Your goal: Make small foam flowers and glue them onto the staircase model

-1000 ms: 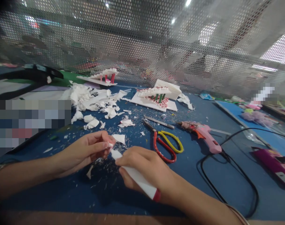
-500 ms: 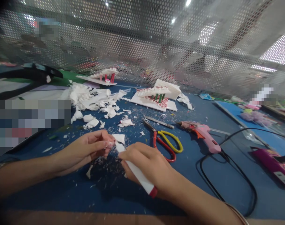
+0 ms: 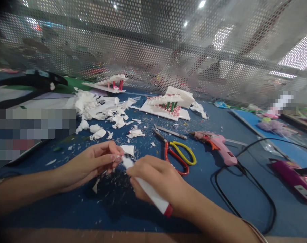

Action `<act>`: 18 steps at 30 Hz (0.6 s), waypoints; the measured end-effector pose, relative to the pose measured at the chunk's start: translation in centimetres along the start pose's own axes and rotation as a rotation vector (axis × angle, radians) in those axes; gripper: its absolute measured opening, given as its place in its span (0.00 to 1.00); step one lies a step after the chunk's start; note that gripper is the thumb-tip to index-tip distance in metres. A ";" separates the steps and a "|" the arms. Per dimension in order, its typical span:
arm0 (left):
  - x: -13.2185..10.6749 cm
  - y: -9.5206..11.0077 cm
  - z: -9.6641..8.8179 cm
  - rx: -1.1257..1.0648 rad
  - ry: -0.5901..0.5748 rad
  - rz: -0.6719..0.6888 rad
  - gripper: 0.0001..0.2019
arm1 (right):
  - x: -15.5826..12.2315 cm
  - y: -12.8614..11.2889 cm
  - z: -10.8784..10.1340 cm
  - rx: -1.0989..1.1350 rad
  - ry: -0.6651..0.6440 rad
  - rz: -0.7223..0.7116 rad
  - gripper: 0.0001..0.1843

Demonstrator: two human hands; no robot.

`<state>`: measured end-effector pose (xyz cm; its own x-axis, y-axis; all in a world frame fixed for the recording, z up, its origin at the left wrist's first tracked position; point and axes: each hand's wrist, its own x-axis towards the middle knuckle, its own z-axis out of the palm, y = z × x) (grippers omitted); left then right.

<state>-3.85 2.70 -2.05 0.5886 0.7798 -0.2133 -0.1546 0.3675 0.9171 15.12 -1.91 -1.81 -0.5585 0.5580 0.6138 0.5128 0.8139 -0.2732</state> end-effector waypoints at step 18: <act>-0.1 -0.4 -0.1 -0.076 -0.050 0.009 0.07 | 0.1 0.0 -0.3 -0.078 -0.040 -0.064 0.12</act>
<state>-3.94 2.60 -2.42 0.6256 0.7577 -0.1859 -0.2192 0.3994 0.8902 15.23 -1.95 -1.56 -0.6161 0.5128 0.5979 0.5236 0.8337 -0.1754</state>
